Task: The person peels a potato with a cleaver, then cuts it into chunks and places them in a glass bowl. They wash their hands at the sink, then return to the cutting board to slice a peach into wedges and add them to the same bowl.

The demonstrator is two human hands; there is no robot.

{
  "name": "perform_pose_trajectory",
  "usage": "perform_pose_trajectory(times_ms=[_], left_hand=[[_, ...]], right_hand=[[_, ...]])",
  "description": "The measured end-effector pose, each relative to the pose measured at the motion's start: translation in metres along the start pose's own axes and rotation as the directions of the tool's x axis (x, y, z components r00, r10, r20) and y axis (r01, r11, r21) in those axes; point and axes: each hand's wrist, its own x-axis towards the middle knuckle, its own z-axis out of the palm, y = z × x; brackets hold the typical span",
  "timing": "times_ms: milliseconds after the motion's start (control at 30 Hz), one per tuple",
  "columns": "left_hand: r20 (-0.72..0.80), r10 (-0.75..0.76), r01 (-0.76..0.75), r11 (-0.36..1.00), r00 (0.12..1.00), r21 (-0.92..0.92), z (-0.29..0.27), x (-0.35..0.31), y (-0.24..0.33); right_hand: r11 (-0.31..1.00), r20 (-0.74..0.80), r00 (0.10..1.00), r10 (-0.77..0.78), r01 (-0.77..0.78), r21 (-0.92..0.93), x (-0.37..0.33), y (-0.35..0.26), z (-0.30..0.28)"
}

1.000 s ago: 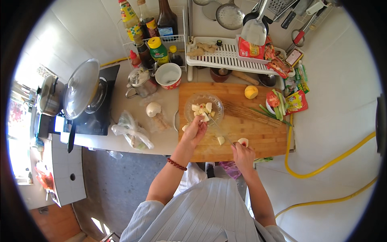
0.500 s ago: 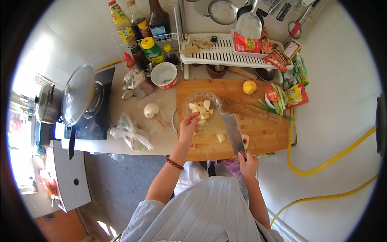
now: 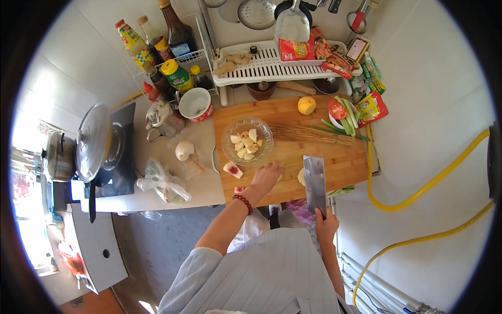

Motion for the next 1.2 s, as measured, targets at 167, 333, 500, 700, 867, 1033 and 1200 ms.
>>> perform_pose_trajectory(times_ms=[167,333,500,700,867,1033,1200], left_hand=[[0.103,-0.012,0.019,0.997,0.995,-0.068,-0.013,0.004,0.005],[-0.110,-0.183,0.137,0.931,0.977,-0.339,-0.055,0.001,0.012],[-0.324,-0.390,0.239,0.876,0.862,-0.419,-0.082,-0.006,-0.043],[-0.472,-0.246,0.177,0.967,0.847,-0.185,-0.077,-0.002,-0.020],[-0.051,-0.180,0.147,0.910,0.982,-0.386,-0.020,0.020,0.048],[0.132,-0.450,0.465,0.804,0.883,-0.370,0.020,0.047,0.069],[0.250,-0.486,0.544,0.790,0.837,-0.282,0.032,0.064,0.070]], right_hand=[[1.000,-0.046,0.999,0.007,-0.007,0.011,-0.008,0.002,-0.004],[0.998,-0.079,0.996,0.047,-0.043,0.046,-0.013,0.014,-0.008],[0.957,-0.110,0.971,0.214,-0.186,0.222,-0.008,0.018,-0.013],[0.931,-0.179,0.946,0.269,-0.208,0.299,-0.004,0.027,-0.016],[0.907,-0.143,0.929,0.340,-0.284,0.312,-0.009,0.033,-0.017],[0.874,-0.110,0.902,0.419,-0.367,0.320,-0.029,0.040,-0.019],[0.863,-0.137,0.878,0.459,-0.404,0.304,-0.046,0.045,-0.023]])
